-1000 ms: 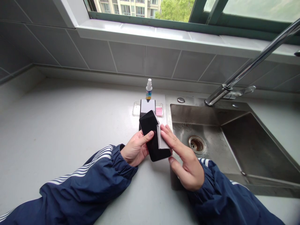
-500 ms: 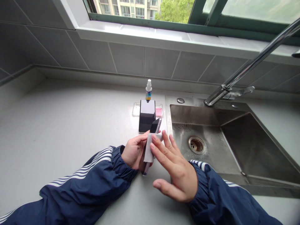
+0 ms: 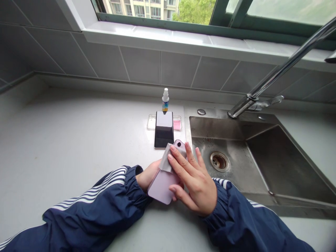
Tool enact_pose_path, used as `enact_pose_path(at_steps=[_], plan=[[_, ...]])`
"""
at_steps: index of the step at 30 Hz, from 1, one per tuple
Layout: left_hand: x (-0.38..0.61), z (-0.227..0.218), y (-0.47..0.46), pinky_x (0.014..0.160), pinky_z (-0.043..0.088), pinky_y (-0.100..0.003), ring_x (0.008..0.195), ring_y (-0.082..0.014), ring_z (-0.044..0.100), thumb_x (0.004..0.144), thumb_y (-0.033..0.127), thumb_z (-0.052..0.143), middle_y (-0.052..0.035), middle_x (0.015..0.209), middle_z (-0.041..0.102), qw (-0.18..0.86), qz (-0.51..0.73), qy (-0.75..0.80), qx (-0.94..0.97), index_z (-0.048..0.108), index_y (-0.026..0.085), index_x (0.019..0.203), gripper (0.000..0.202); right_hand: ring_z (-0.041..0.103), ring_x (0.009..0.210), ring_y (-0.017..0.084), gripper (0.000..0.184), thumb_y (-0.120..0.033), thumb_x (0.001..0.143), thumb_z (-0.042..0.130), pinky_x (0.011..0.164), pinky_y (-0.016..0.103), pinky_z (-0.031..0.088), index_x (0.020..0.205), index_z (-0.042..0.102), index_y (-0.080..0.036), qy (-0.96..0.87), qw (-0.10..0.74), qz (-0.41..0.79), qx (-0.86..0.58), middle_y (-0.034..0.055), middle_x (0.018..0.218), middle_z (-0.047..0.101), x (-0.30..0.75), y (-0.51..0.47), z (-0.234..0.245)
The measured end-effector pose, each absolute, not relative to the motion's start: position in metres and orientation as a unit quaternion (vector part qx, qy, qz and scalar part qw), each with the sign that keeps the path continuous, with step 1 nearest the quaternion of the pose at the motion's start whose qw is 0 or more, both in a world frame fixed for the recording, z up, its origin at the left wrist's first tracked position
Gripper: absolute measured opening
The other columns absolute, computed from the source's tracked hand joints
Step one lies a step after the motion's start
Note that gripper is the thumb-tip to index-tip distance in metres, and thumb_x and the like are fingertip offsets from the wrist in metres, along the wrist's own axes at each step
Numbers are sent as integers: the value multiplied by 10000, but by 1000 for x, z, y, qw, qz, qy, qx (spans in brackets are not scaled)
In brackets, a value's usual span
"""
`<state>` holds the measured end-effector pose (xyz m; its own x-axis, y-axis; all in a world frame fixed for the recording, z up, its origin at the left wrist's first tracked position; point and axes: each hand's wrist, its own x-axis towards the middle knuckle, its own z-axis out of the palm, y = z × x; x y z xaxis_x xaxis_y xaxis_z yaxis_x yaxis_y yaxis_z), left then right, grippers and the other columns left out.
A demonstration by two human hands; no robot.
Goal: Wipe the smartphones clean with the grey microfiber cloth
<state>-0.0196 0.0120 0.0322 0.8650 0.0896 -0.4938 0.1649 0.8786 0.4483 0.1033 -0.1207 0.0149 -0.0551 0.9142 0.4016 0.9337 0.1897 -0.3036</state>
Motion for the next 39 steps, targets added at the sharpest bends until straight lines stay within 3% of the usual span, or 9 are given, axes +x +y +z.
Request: enact_pose_path(at_steps=[3,5,7,15,22,28,31,39], plan=[[-21,26,12,577,559,-327,565,-224,704,999,572,328,-110,753,754,934,-87,251,240,738,119,1048,614,72,1544,391,649,-382,996,458,1217,661,124,1570,296,-127,-715,253,-23,-651,111,1635,286,108,-120,15],[-21,23,13,593,569,-348,594,-243,709,930,740,262,-126,781,751,938,-112,242,222,735,122,1056,788,87,1543,389,638,-373,998,454,1205,669,161,1568,301,-131,-707,251,-24,-661,117,1629,297,111,-119,15],[-20,23,14,606,579,-372,619,-263,715,881,808,240,-137,782,743,944,-127,225,204,736,120,1021,860,110,1542,382,633,-358,997,456,1192,670,200,1570,297,-139,-697,254,-28,-670,125,1622,311,113,-118,15],[-18,25,12,696,594,-425,745,-267,713,931,739,196,-196,950,732,964,-111,157,185,713,75,1084,855,148,1536,374,623,-225,957,498,1166,715,206,1557,336,-195,-630,310,-57,-710,112,1589,381,115,-117,17],[-20,22,15,664,582,-441,716,-297,722,906,773,227,-168,847,735,967,-95,173,163,642,87,1274,882,314,1486,361,480,-125,883,593,1204,644,248,1362,593,-169,-686,345,-69,-637,102,1440,579,119,-120,26],[-20,25,13,716,544,-338,718,-231,720,952,668,351,-132,861,744,966,-27,226,123,574,97,1378,747,351,1468,357,412,-197,881,608,1233,641,197,1287,646,-141,-744,340,-47,-573,101,1384,629,113,-123,31],[-20,24,12,752,543,-357,762,-242,721,944,681,364,-134,886,743,968,-28,223,114,577,101,1374,753,352,1469,351,427,-210,875,612,1234,635,205,1295,643,-141,-748,340,-54,-567,101,1382,632,110,-123,29],[-18,20,14,672,527,-367,723,-270,717,934,721,274,-153,935,746,969,-44,195,148,576,137,1376,792,300,1485,401,489,-300,906,604,1216,660,187,1361,587,-123,-718,295,-66,-627,112,1459,558,114,-123,30]])
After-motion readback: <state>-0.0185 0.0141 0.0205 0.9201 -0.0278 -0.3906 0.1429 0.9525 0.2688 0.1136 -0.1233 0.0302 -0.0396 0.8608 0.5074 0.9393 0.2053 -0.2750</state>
